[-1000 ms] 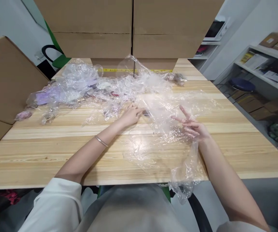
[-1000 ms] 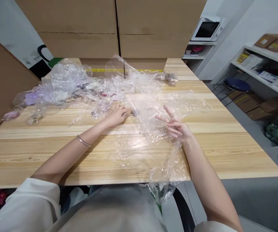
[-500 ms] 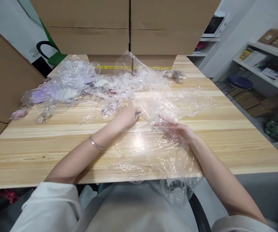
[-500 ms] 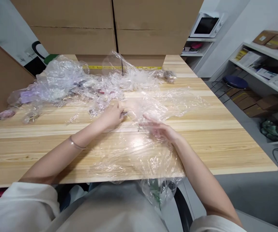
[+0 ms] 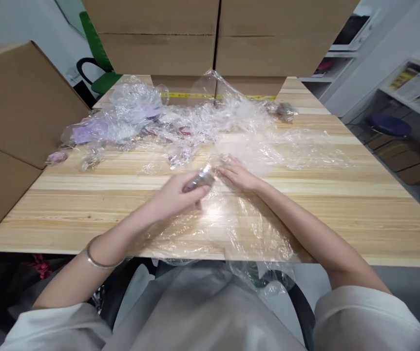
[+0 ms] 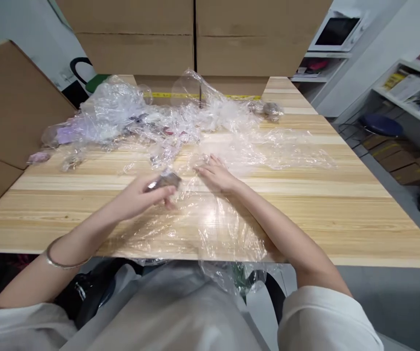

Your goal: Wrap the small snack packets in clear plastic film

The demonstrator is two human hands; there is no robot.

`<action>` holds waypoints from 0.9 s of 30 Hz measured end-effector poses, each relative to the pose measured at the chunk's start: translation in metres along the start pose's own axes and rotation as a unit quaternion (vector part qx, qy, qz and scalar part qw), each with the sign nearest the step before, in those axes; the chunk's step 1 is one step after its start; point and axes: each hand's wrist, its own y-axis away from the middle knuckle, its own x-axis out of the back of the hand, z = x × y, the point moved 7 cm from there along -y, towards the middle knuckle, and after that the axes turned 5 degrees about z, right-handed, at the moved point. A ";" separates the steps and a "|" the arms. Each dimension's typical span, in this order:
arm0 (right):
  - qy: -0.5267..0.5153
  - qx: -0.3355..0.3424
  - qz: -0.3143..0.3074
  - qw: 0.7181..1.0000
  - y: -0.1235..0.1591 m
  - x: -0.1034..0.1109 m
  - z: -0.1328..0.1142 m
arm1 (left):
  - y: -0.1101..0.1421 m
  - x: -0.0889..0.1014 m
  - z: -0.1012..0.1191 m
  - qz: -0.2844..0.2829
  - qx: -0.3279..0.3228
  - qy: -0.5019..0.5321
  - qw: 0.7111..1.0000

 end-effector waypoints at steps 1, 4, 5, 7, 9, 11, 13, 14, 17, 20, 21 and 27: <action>0.007 0.006 0.020 1.000 -0.006 0.005 -0.003 | -0.002 -0.016 0.003 -0.041 -0.013 0.031 0.999; 0.029 0.015 0.062 0.998 -0.013 0.026 -0.013 | -0.018 -0.052 -0.003 -0.077 -0.041 -0.002 0.996; 0.045 0.017 0.067 0.997 -0.011 0.033 -0.017 | -0.026 -0.058 -0.010 -0.067 -0.044 -0.027 0.996; 0.099 0.028 0.085 0.991 0.002 0.048 -0.024 | -0.040 -0.066 -0.025 -0.035 -0.048 -0.079 0.995; 0.174 0.040 0.134 0.975 0.025 0.064 -0.033 | -0.051 -0.070 -0.036 0.002 -0.070 -0.137 0.988; 0.218 0.054 0.173 0.959 0.053 0.074 -0.041 | -0.058 -0.073 -0.042 0.026 -0.099 -0.196 0.975; 0.211 0.078 0.161 0.961 0.082 0.073 -0.047 | -0.062 -0.074 -0.046 0.031 -0.092 -0.234 0.967; 0.196 0.091 0.139 0.966 0.096 0.071 -0.050 | -0.061 -0.073 -0.047 0.030 -0.079 -0.245 0.966; 0.151 0.113 0.054 0.981 0.139 0.062 -0.054 | -0.046 -0.063 -0.039 0.046 -0.094 -0.267 0.958; 0.111 0.124 -0.026 0.986 0.175 0.048 -0.060 | -0.011 -0.057 -0.018 0.052 -0.205 -0.279 0.937; 0.105 0.130 -0.045 0.985 0.182 0.042 -0.063 | 0.002 -0.062 -0.014 0.026 -0.241 -0.281 0.928; 0.180 0.186 0.010 0.966 0.182 0.015 -0.068 | 0.039 -0.076 -0.036 -0.043 -0.228 -0.358 0.904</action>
